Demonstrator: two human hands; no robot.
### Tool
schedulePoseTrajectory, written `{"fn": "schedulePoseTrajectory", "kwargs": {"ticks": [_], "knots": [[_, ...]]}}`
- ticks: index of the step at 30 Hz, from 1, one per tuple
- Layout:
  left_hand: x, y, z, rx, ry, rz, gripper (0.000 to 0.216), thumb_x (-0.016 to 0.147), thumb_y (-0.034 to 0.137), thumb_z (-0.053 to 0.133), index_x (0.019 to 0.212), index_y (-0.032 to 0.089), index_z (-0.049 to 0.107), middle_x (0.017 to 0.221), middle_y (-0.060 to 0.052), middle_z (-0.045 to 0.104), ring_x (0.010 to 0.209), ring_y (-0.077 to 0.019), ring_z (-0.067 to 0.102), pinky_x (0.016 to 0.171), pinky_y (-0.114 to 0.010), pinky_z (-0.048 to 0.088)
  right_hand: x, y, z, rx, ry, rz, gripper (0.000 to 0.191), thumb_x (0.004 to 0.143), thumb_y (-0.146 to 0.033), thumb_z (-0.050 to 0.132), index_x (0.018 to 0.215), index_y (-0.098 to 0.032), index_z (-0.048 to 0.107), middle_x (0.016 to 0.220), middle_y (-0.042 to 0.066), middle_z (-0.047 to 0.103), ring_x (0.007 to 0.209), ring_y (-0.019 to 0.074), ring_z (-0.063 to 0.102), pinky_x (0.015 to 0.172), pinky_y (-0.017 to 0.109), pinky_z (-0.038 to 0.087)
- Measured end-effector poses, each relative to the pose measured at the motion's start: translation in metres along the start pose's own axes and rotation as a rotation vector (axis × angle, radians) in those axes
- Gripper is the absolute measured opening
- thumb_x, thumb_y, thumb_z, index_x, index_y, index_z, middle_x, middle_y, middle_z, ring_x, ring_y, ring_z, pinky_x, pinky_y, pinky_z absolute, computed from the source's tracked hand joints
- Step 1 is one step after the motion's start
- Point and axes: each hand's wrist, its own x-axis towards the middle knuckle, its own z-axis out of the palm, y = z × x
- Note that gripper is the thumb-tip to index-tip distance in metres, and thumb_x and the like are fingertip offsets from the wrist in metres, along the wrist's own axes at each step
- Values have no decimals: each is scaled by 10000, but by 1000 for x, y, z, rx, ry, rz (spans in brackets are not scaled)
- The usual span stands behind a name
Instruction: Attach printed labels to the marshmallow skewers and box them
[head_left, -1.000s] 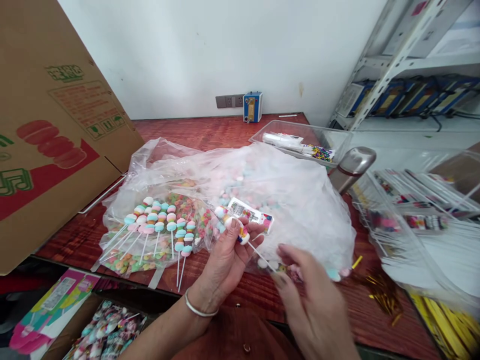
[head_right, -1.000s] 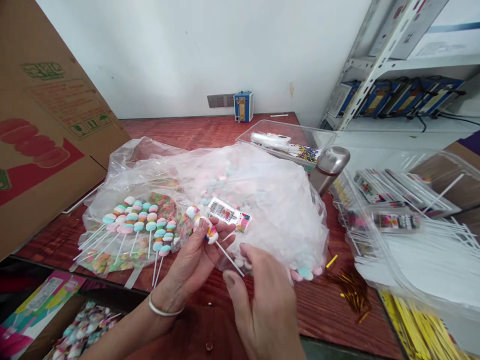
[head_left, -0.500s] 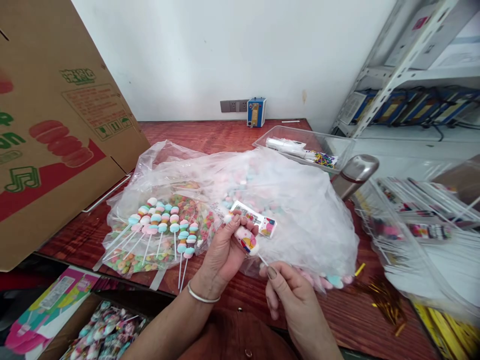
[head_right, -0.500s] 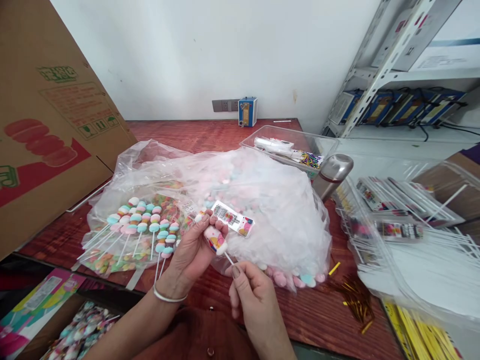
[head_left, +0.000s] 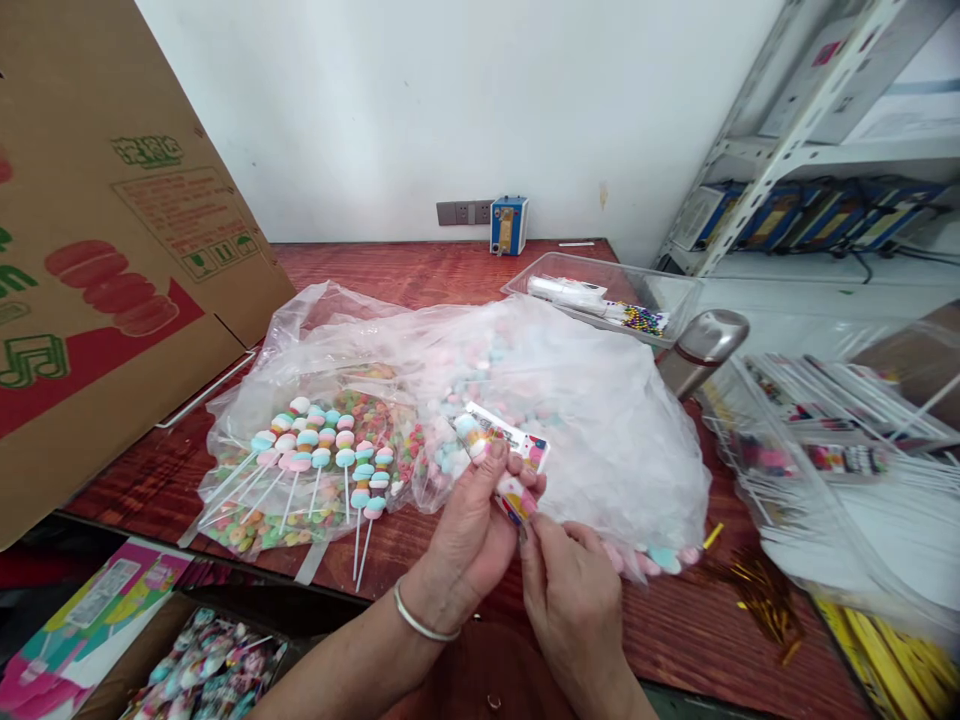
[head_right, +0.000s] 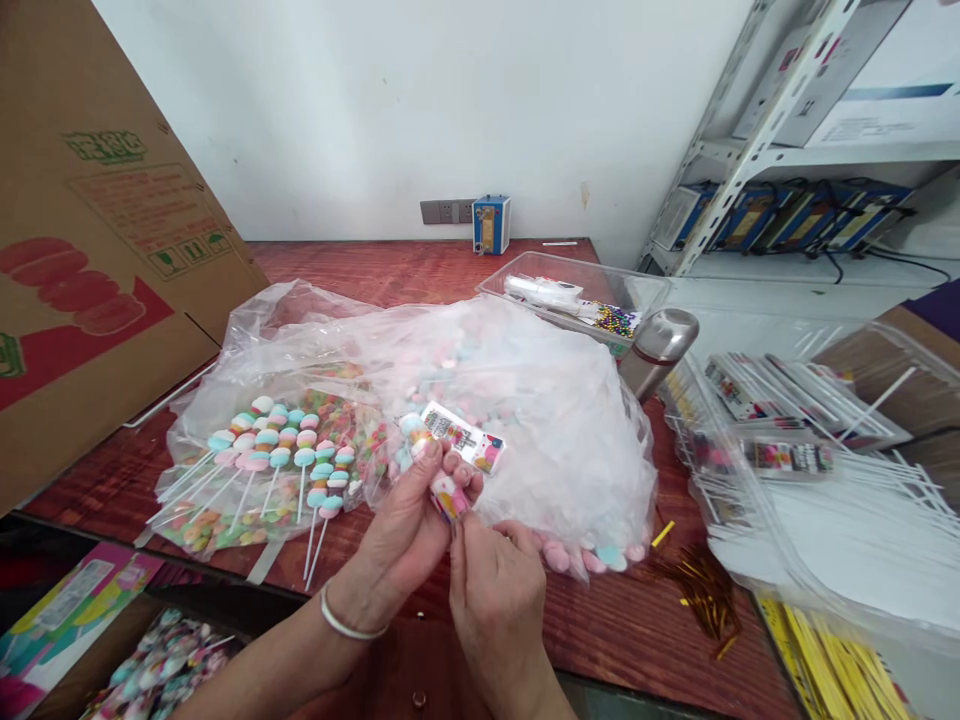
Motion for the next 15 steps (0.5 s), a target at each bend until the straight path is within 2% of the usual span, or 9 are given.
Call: {"fn": "schedulePoseTrajectory", "kwargs": {"ticks": [3,6,8,12,15], "knots": [[-8,-12,-5,92,-63,-36,138,843,264,696,884,144,641,763,1,606,719,-108,608,782,-261,509,0,1,3,154,-59,240,243,993,-221,415,821,-194,585,668,33,647,592,176,591,583,274,415],[-13,-20,-11,203,-80,-95,161,832,259,702,939,149,655,803,-32,659,776,-135,624,826,-279,485,-1,1,4,317,-114,412,242,995,-280,404,914,-197,617,813,53,703,688,187,644,628,266,452],[-14,-24,-14,269,-60,-105,179,835,279,692,959,153,664,836,-55,689,810,-153,630,844,-292,472,-1,1,5,409,-146,500,264,996,-320,395,955,-194,624,861,57,708,730,190,654,652,264,466],[-13,-27,-15,417,-21,-12,231,875,343,628,934,132,703,998,-109,712,915,-178,620,883,-297,445,-4,4,6,573,-247,631,307,994,-390,384,907,-195,605,808,27,665,717,174,611,643,248,460],[-13,-23,-14,451,-38,-18,284,860,368,648,1036,152,707,1057,-117,714,975,-206,624,901,-321,439,-8,7,6,638,-238,695,331,989,-430,385,929,-189,605,779,13,632,690,164,570,631,241,450]]}}
